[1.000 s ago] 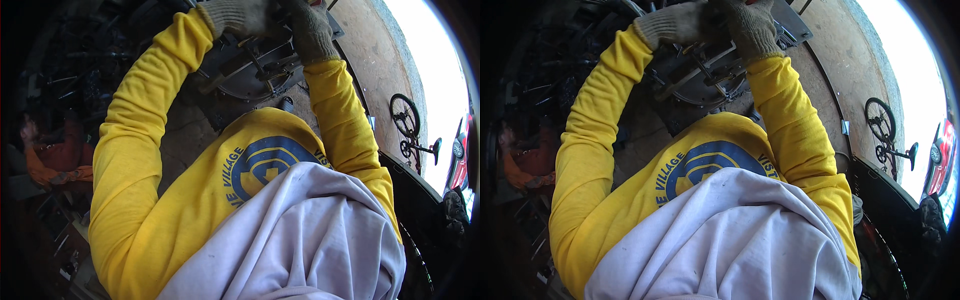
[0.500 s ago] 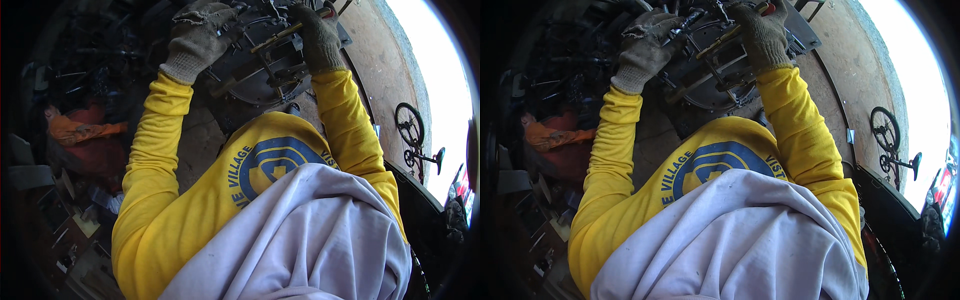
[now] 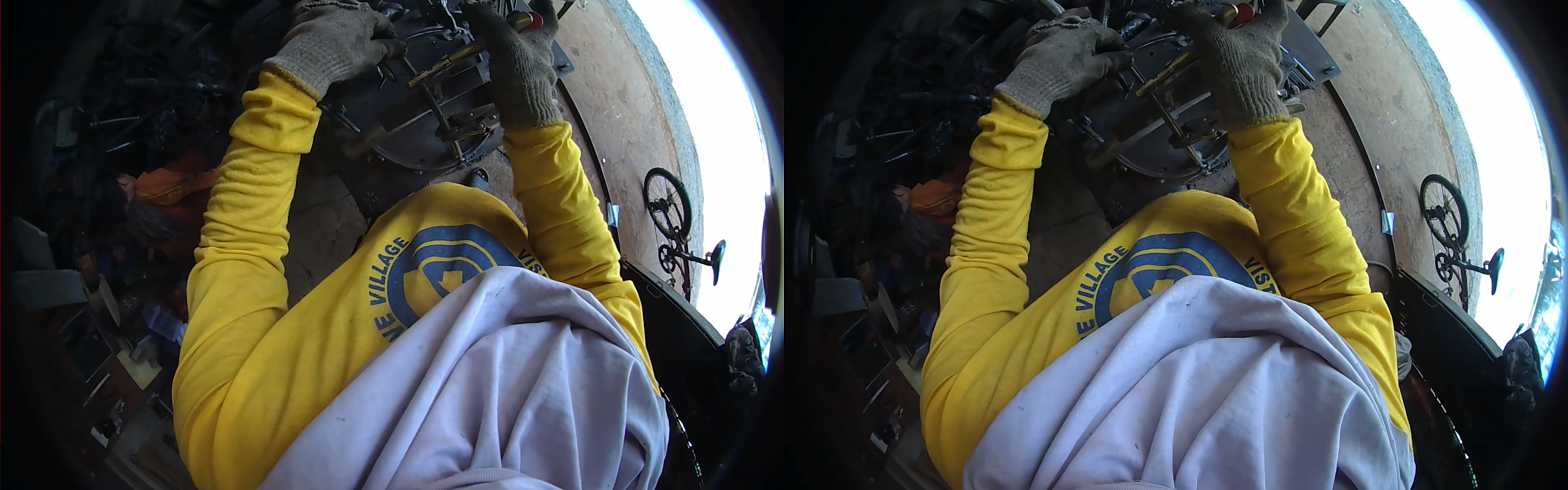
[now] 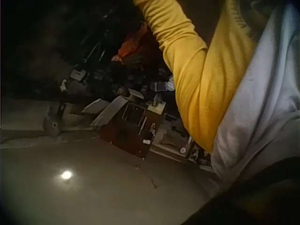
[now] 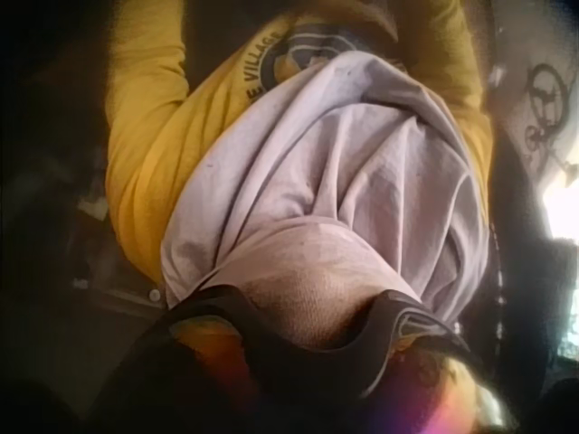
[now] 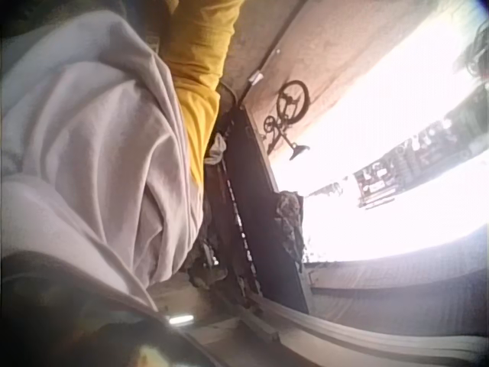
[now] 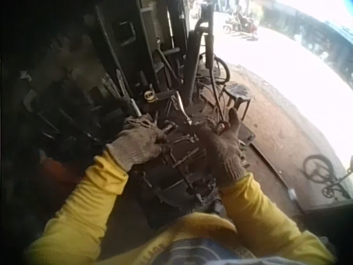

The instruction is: The person works on a metal frame, using a hammer and a rod to straighten and align components while a locking plier holds parts in place.

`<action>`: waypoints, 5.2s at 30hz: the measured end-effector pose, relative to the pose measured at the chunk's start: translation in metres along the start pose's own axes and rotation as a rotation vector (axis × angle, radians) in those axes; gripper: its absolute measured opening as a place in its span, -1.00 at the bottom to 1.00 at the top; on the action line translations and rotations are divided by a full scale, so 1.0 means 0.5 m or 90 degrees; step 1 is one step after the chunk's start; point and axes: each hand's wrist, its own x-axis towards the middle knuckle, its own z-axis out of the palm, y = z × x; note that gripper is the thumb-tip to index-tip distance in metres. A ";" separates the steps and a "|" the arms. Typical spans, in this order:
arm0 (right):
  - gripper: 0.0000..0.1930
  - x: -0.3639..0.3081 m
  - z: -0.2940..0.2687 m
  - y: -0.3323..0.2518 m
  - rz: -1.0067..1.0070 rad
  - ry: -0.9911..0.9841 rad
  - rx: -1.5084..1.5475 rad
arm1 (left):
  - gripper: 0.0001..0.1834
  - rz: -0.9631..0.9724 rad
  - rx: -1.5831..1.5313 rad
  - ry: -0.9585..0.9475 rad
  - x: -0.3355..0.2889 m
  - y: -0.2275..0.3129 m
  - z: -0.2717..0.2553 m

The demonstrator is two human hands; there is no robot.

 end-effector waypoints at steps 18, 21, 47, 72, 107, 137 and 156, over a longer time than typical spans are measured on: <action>-0.05 0.031 -0.012 0.023 0.029 -0.002 -0.060 | -0.46 0.346 -0.018 0.378 -0.046 -0.048 0.020; -0.21 0.061 -0.025 0.073 -0.011 -0.010 -0.065 | -0.50 0.298 0.230 0.486 -0.015 -0.062 0.041; -0.34 0.144 -0.122 0.132 -0.019 -0.123 0.021 | -0.61 0.179 -0.374 -0.012 0.133 0.201 0.060; -0.38 0.127 -0.163 0.023 0.158 -0.122 0.121 | -0.57 0.144 -0.399 -0.088 0.185 0.219 0.072; -0.44 0.323 -0.262 0.019 0.073 -0.541 -0.325 | -0.58 0.130 -0.422 -0.086 0.121 0.186 0.005; -0.63 0.173 -0.134 0.116 -0.493 -0.251 -0.444 | -0.60 0.146 -0.427 -0.009 0.145 0.192 0.050; -0.65 0.163 -0.058 0.069 0.031 -0.114 0.123 | -0.53 0.150 -0.357 -0.034 0.174 0.209 0.068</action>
